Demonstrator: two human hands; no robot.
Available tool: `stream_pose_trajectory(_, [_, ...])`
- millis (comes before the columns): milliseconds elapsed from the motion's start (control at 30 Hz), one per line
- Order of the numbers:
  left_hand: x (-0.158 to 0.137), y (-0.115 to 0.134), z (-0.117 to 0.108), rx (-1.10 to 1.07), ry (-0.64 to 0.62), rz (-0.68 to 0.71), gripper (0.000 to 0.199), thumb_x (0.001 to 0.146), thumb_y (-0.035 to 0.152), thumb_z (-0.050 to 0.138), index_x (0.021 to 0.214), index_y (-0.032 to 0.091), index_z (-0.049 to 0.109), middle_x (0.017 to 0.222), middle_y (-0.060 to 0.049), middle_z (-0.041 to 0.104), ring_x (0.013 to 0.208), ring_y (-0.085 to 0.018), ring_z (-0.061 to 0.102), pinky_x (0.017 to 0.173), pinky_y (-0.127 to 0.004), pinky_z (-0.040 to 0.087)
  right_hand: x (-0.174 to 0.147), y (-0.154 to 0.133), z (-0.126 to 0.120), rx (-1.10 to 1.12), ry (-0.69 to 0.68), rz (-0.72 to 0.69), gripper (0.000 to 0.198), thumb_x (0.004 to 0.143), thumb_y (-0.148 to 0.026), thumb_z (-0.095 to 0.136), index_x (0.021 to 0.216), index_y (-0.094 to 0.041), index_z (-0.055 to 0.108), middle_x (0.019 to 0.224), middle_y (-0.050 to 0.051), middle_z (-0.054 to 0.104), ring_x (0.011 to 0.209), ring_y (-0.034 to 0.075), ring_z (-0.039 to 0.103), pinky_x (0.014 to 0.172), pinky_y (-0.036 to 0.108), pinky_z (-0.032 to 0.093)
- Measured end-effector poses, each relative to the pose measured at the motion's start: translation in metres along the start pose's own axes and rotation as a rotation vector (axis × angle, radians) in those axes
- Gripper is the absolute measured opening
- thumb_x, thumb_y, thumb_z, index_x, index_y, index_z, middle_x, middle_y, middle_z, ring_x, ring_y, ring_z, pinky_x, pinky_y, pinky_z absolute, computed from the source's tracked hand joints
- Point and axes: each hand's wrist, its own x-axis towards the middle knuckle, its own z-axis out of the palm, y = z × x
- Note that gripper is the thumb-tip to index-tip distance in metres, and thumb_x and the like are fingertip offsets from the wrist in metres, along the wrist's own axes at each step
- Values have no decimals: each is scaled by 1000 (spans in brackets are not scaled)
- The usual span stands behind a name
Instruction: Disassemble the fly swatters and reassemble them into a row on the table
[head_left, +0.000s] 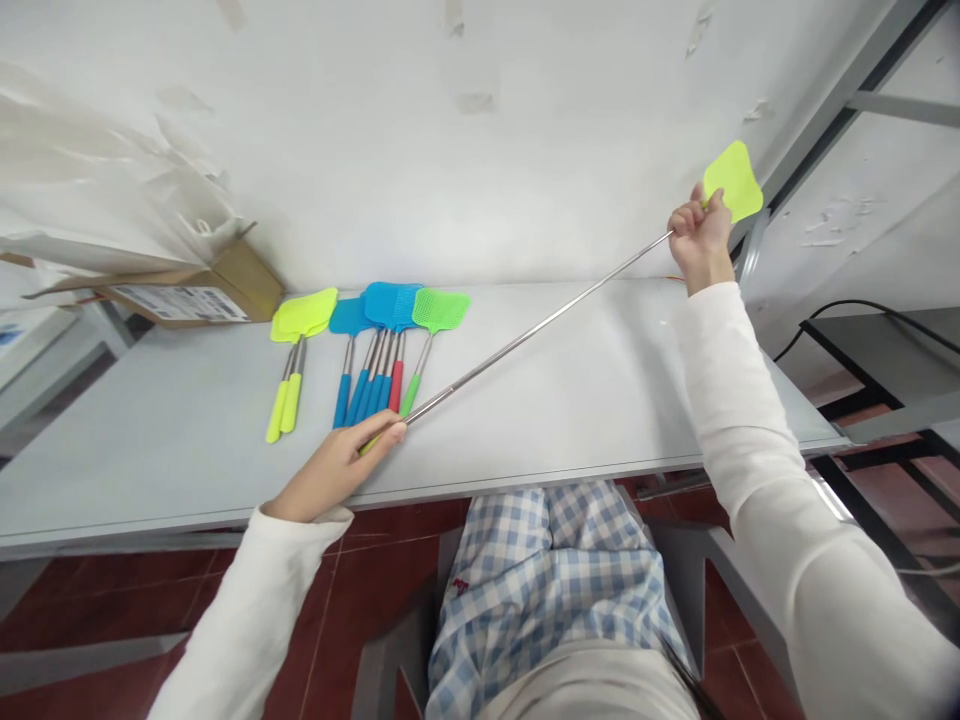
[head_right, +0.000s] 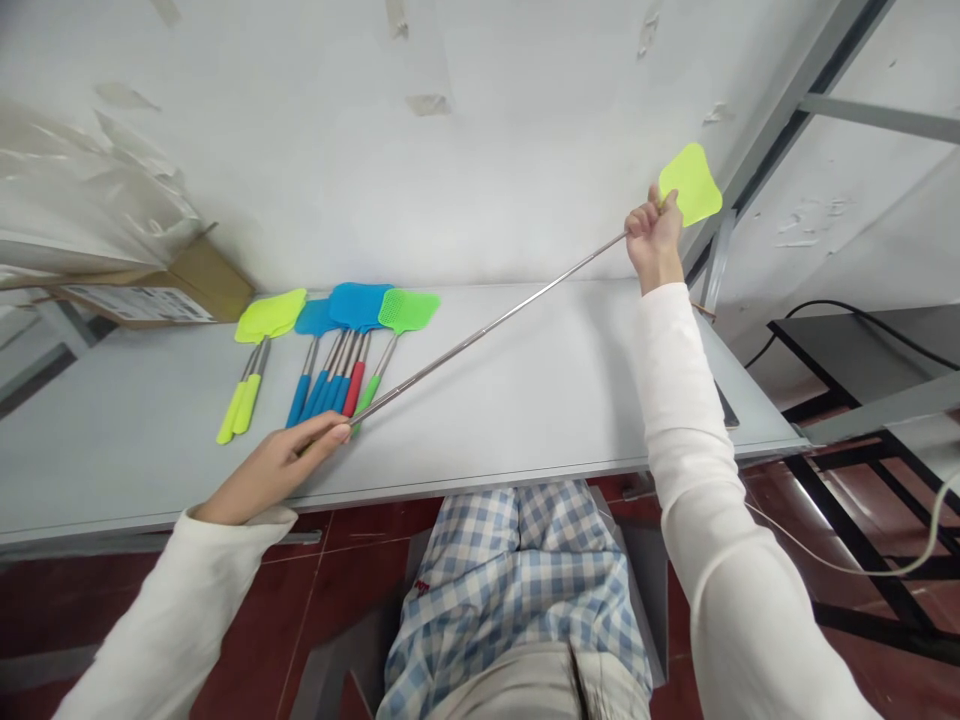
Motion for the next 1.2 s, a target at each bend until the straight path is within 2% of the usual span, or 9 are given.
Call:
stream_pose_trajectory(67, [-1, -2, 1, 35, 11, 19, 45, 89, 60, 45, 96, 21, 68, 88, -4, 72, 63, -16, 57, 60, -25, 43, 0, -1, 1, 29, 86, -60, 47, 106, -24, 24, 61, -22, 38, 50, -13, 9, 38, 4, 8, 39, 21, 9])
stream_pose_trajectory(133, [-3, -4, 3, 67, 17, 49, 46, 90, 59, 44, 98, 21, 68, 89, -5, 74, 62, -16, 59, 61, -25, 44, 0, -3, 2, 59, 169, -95, 45, 103, -16, 22, 59, -23, 32, 51, -13, 7, 38, 3, 6, 38, 20, 6])
stream_pose_trajectory(300, [-4, -4, 1, 102, -7, 96, 48, 93, 58, 40, 103, 20, 68, 89, -5, 74, 62, -16, 60, 60, -24, 44, -1, -6, 1, 98, 188, -127, 40, 101, -16, 23, 62, -23, 31, 53, -13, 7, 39, 4, 6, 37, 20, 6])
stream_pose_trajectory(533, [6, 3, 7, 110, 13, 38, 45, 92, 56, 40, 97, 19, 65, 89, -6, 73, 65, -16, 61, 61, -24, 43, -3, -5, -19, 80, 182, -83, 38, 102, -20, 26, 64, -24, 23, 52, -13, 5, 40, 7, 2, 34, 20, 6])
stream_pose_trajectory(700, [23, 33, 21, 116, -6, 108, 38, 96, 50, 36, 93, 21, 61, 68, -1, 61, 55, -15, 53, 60, -26, 39, -31, 25, -16, -1, 135, -38, 38, 102, -17, 27, 65, -24, 20, 52, -11, 6, 42, 9, 3, 33, 21, 8])
stream_pose_trajectory(800, [34, 52, 30, 101, 15, 128, 33, 97, 47, 35, 89, 22, 56, 64, 1, 54, 51, -15, 48, 58, -26, 35, -56, 53, -7, -101, 100, -2, 41, 105, -25, 28, 65, -24, 19, 54, -10, 5, 41, 9, 5, 34, 22, 11])
stream_pose_trajectory(933, [42, 65, 41, 30, 48, 142, 28, 97, 45, 37, 86, 23, 51, 63, 2, 50, 52, -15, 46, 58, -26, 33, -83, 83, 0, -189, -41, -22, 46, 102, -50, 39, 66, -24, 27, 54, -9, 11, 40, 8, 15, 37, 20, 28])
stream_pose_trajectory(1033, [43, 69, 52, -34, 83, 148, 25, 97, 41, 38, 82, 23, 46, 61, 4, 44, 53, -14, 44, 59, -26, 32, -96, 97, 3, -230, -142, -43, 49, 99, -60, 41, 67, -24, 30, 55, -9, 19, 41, 8, 27, 49, 24, 45])
stream_pose_trajectory(1200, [40, 71, 62, -109, 116, 144, 23, 98, 37, 39, 79, 23, 41, 58, 6, 35, 49, -12, 37, 57, -25, 29, -109, 97, 8, -332, -259, -83, 54, 94, -68, 44, 66, -23, 32, 62, -4, 43, 61, 12, 56, 63, 29, 50])
